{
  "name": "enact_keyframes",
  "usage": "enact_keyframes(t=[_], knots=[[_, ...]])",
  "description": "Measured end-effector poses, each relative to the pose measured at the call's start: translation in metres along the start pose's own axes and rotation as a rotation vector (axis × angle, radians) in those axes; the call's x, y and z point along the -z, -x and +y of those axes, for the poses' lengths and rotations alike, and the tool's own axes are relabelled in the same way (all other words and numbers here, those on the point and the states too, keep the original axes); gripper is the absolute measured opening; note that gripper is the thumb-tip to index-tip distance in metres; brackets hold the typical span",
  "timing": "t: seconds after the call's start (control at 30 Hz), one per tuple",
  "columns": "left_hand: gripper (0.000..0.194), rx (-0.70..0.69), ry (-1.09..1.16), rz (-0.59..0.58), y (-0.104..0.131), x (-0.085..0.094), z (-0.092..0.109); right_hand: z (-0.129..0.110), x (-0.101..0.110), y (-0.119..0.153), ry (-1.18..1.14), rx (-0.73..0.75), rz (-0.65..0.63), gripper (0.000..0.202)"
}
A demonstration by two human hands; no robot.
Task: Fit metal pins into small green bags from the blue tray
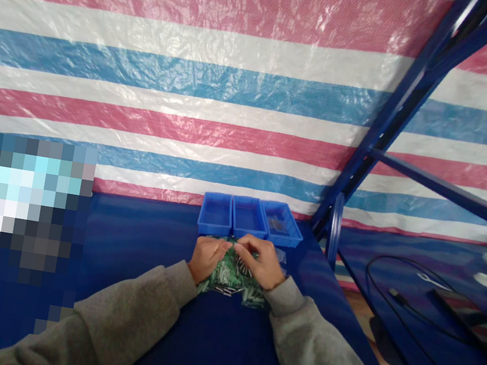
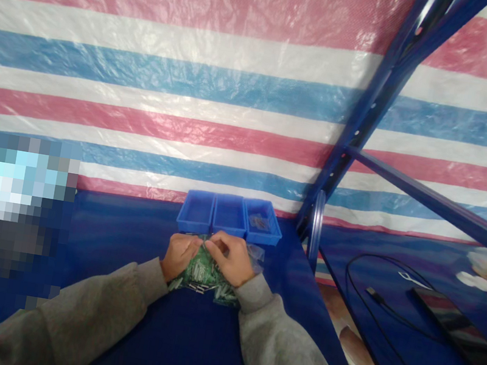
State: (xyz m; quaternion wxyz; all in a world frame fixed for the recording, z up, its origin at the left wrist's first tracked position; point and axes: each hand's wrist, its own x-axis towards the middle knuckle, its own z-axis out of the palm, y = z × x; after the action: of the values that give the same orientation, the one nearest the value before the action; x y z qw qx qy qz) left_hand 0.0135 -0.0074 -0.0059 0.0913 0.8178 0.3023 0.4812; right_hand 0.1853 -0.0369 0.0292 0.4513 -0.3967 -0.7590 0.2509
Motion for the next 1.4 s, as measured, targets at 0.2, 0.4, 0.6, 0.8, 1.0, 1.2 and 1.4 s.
enact_keyframes(t=[0.2,0.4,0.6,0.8,1.0,1.2,1.4], knots=[[0.054,-0.067,0.017,0.025,-0.001,-0.003,-0.004,0.002,0.000,0.000,-0.032,0.007,-0.054,0.034],[0.052,-0.072,0.040,-0.007,0.000,0.000,-0.003,-0.002,0.003,0.000,-0.045,0.008,-0.138,0.045],[0.030,0.014,0.043,-0.052,-0.001,0.002,0.005,0.003,0.001,0.002,-0.243,-0.105,-0.154,0.051],[0.027,-0.028,0.002,-0.072,-0.003,0.001,0.006,0.005,-0.004,0.002,-0.304,-0.171,-0.108,0.061],[0.044,-0.095,-0.039,-0.068,-0.002,0.002,0.003,0.000,0.000,0.001,-0.102,-0.106,-0.029,0.056],[0.050,-0.127,0.033,0.006,0.000,-0.001,-0.002,-0.001,0.000,0.001,-0.115,-0.026,-0.046,0.031],[0.053,-0.148,0.034,0.023,0.001,-0.003,-0.004,0.000,0.000,0.002,-0.111,-0.014,-0.065,0.028]])
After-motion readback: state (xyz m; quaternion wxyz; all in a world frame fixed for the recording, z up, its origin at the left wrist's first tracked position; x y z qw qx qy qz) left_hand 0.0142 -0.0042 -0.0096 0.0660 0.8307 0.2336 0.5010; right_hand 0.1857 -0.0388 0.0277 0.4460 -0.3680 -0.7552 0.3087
